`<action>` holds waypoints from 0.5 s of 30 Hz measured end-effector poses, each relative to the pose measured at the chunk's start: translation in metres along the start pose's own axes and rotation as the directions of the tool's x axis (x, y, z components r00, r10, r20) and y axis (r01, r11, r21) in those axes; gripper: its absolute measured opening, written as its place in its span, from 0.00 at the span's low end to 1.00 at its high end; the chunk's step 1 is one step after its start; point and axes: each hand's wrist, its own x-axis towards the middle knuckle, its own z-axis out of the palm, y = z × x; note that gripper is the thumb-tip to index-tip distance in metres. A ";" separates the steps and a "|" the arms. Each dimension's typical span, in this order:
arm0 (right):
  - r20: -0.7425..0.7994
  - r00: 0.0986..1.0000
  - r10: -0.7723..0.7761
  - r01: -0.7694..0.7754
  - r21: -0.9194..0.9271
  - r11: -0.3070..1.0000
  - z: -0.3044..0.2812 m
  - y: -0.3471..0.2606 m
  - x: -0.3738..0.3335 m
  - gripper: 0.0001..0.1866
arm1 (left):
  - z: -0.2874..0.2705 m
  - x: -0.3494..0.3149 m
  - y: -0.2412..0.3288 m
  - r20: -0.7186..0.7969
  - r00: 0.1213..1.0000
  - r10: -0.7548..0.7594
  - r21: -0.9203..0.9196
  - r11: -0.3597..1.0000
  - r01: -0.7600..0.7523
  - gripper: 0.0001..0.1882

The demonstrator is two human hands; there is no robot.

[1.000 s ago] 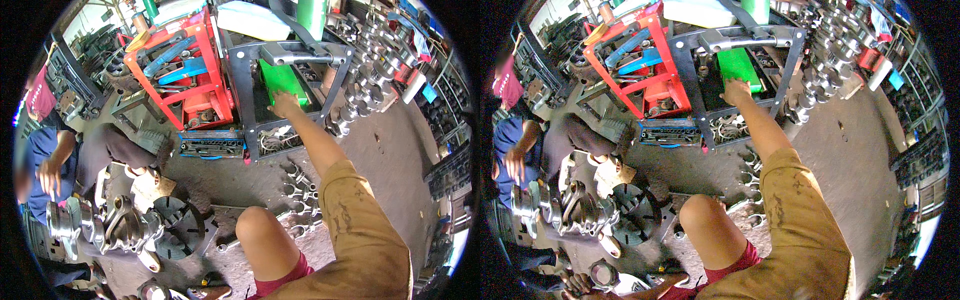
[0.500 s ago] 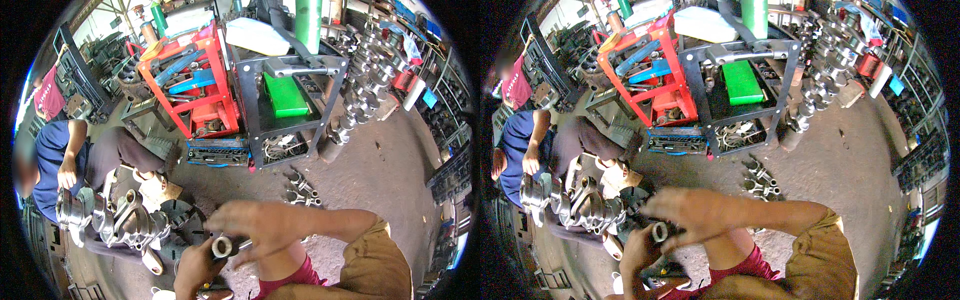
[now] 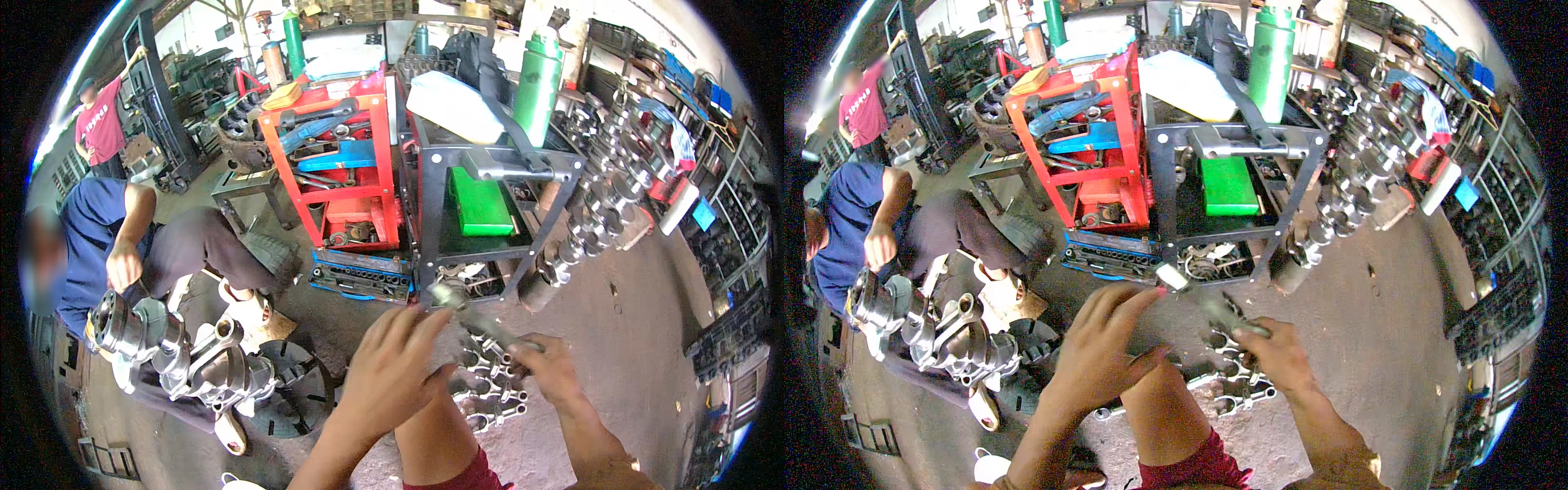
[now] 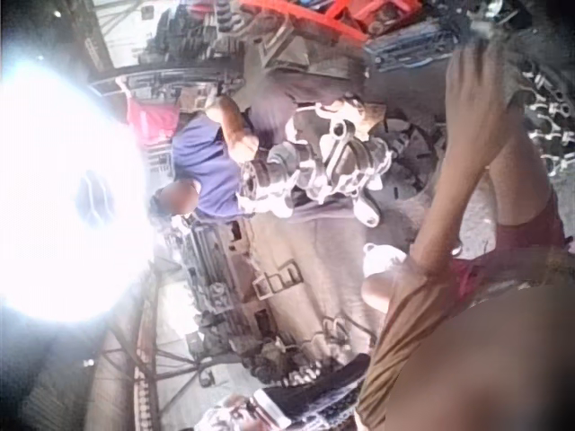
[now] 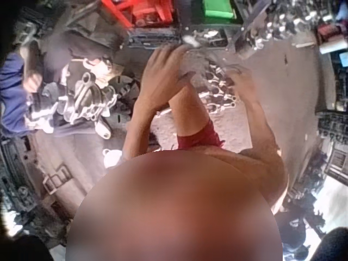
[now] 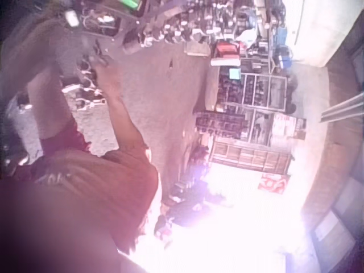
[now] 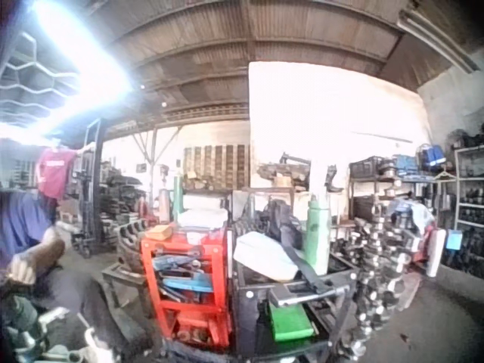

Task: The person assembles a crankshaft by fitting connecting rods and tightening bolts with a power drill. They repeatedly align the rod with the crankshaft journal, insert bolts, and use the drill to secure them while a coworker holds the crankshaft steady.

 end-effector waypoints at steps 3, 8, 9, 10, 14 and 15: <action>-0.240 0.958 -0.156 0.173 0.049 0.984 -0.007 0.021 0.058 0.10 | -0.010 -0.082 -0.031 -0.047 0.930 -0.364 -0.102 0.928 0.358 0.28; -0.489 0.748 -0.449 0.213 -0.464 0.860 -0.004 0.011 0.211 0.23 | -0.008 -0.241 -0.073 0.032 0.671 -0.741 0.000 0.671 0.741 0.23; -0.512 0.648 -0.564 0.294 -0.514 0.806 0.000 0.008 0.240 0.23 | -0.008 -0.269 -0.072 0.058 0.555 -0.830 -0.101 0.548 0.830 0.21; -0.521 0.682 -0.513 0.193 -0.549 0.814 0.004 0.003 0.268 0.23 | -0.008 -0.291 -0.071 0.095 0.433 -0.896 -0.200 0.409 0.890 0.18; -0.540 0.745 -0.391 -0.016 -0.601 0.799 0.026 0.005 0.345 0.26 | -0.014 -0.342 -0.051 0.050 0.364 -0.930 -0.342 0.326 0.881 0.17; -0.562 0.706 -0.430 -0.070 -0.661 0.747 0.034 0.009 0.357 0.26 | -0.016 -0.346 -0.045 0.054 0.303 -0.952 -0.363 0.263 0.894 0.16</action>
